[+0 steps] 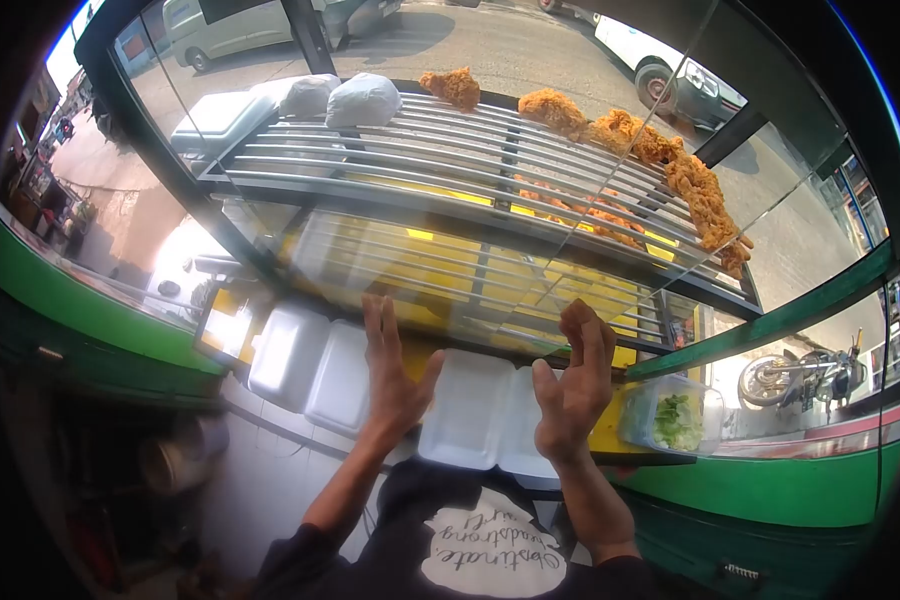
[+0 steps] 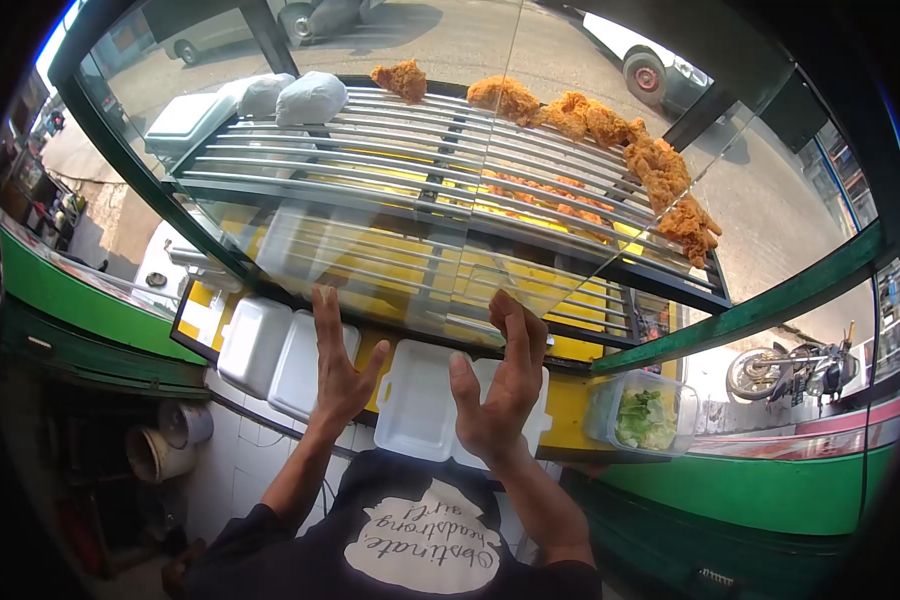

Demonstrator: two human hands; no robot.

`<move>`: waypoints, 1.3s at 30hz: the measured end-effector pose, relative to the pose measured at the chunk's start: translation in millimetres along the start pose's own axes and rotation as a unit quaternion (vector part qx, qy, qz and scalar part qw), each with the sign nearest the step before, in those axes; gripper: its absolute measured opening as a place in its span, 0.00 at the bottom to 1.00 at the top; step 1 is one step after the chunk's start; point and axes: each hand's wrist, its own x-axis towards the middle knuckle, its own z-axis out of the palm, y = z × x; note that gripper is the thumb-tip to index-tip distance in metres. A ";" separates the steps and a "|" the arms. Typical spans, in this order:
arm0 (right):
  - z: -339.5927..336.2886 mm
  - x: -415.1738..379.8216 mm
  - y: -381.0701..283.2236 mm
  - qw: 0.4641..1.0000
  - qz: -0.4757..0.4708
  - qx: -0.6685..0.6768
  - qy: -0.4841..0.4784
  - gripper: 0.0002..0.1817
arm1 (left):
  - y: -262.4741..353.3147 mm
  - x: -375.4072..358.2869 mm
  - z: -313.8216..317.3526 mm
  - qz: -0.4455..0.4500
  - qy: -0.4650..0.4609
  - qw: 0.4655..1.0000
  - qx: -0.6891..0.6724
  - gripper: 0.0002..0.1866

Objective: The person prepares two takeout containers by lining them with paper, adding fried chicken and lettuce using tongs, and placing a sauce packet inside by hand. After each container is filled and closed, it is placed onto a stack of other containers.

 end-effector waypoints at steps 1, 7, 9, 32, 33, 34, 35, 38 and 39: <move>5.5 0.1 -1.3 1.000 -0.014 -0.012 -0.022 0.34 | -2.9 0.9 -2.2 0.002 -0.001 1.000 -0.006 0.53; 40.3 6.7 -7.8 0.998 -0.025 -0.033 -0.054 0.33 | -17.2 7.2 -17.0 -0.039 -0.001 0.999 -0.005 0.51; 51.6 8.7 -9.4 0.996 -0.040 -0.032 -0.077 0.34 | -23.8 9.3 -22.4 -0.040 0.005 0.999 -0.012 0.51; -152.3 -61.3 24.6 0.957 0.203 -0.116 -0.169 0.04 | -21.1 -95.2 28.1 -0.088 -0.206 0.973 0.054 0.46; -173.4 -56.8 26.8 0.955 0.199 -0.137 -0.170 0.05 | -20.6 -97.8 34.9 -0.088 -0.210 0.972 0.053 0.46; -193.9 -51.8 29.1 0.955 0.200 -0.138 -0.169 0.05 | -19.0 -98.1 42.0 -0.116 -0.216 0.968 0.053 0.45; -213.2 -46.3 31.8 0.955 0.238 -0.109 -0.136 0.06 | -15.1 -98.0 49.2 -0.142 -0.220 0.963 0.053 0.45; -261.9 -22.5 54.1 0.958 0.269 -0.075 -0.058 0.08 | 3.9 -101.9 68.3 -0.117 -0.196 0.972 0.053 0.42; -271.9 -9.6 60.5 0.958 0.270 -0.088 -0.045 0.10 | 8.6 -103.3 74.6 -0.113 -0.176 0.977 0.046 0.42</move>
